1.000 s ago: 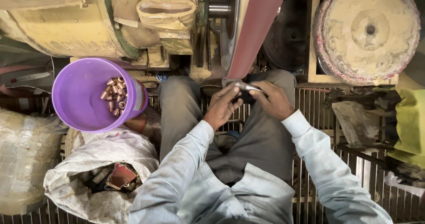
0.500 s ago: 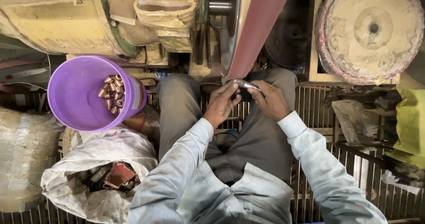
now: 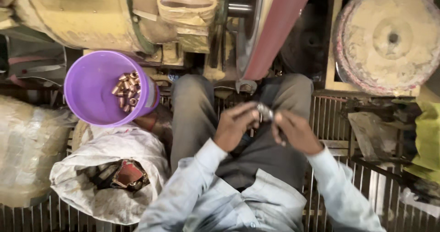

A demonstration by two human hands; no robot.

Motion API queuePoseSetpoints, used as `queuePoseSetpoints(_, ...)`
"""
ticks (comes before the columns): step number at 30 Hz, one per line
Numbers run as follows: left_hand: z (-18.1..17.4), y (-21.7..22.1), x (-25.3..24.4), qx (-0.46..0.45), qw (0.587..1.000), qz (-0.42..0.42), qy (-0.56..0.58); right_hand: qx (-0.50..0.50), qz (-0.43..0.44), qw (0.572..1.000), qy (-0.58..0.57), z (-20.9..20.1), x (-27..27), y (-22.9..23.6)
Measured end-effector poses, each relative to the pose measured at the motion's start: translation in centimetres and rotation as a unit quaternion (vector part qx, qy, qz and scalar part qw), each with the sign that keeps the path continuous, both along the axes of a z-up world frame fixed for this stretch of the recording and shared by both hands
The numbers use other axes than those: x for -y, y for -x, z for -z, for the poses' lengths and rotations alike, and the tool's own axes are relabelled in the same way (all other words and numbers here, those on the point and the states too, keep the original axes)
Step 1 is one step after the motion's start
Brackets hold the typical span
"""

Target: The person sits on a metal grate floor and repeatedly picks up small brass-colored cylindrical parts from a white sack. They press each part against a rotating grinding wheel to smooth its surface, then place the finished part into a purple bucket. The process is repeated for multiple parts.

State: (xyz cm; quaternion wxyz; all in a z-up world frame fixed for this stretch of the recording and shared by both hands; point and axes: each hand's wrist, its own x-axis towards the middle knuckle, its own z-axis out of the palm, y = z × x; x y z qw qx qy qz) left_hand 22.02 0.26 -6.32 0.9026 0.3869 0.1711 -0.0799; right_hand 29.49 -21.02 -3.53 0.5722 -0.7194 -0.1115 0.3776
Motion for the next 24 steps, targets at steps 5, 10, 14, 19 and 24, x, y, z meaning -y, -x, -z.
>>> queuePoseSetpoints(5, -4.4, 4.6, -0.6, 0.092, 0.971, 0.010, -0.220, 0.195, -0.037, 0.980, -0.032, -1.8, -0.7, 6.0)
queuePoseSetpoints(10, -5.5, 11.7, -3.2, -0.010, 0.948, -0.098, -0.304, -0.057, -0.030, 0.990, -0.129, -2.1, -2.1, 9.3)
queuePoseSetpoints(14, -3.3, 19.8, -8.9, -0.055, 0.802, -0.346, -0.484, -0.212, -0.024, 0.951, -0.223, -2.1, -3.1, 11.0)
queuePoseSetpoints(19, 2.8, 27.3, -16.9, -0.203, 0.670, -0.303, -0.646, -0.233, -0.064, 0.946, -0.216, -2.1, -4.5, 11.3)
queuePoseSetpoints(24, 8.6, 29.7, -17.7, -0.193, 0.570, -0.171, -0.780, -0.167, -0.098, 0.974, -0.114, -1.5, -5.0, 11.3)
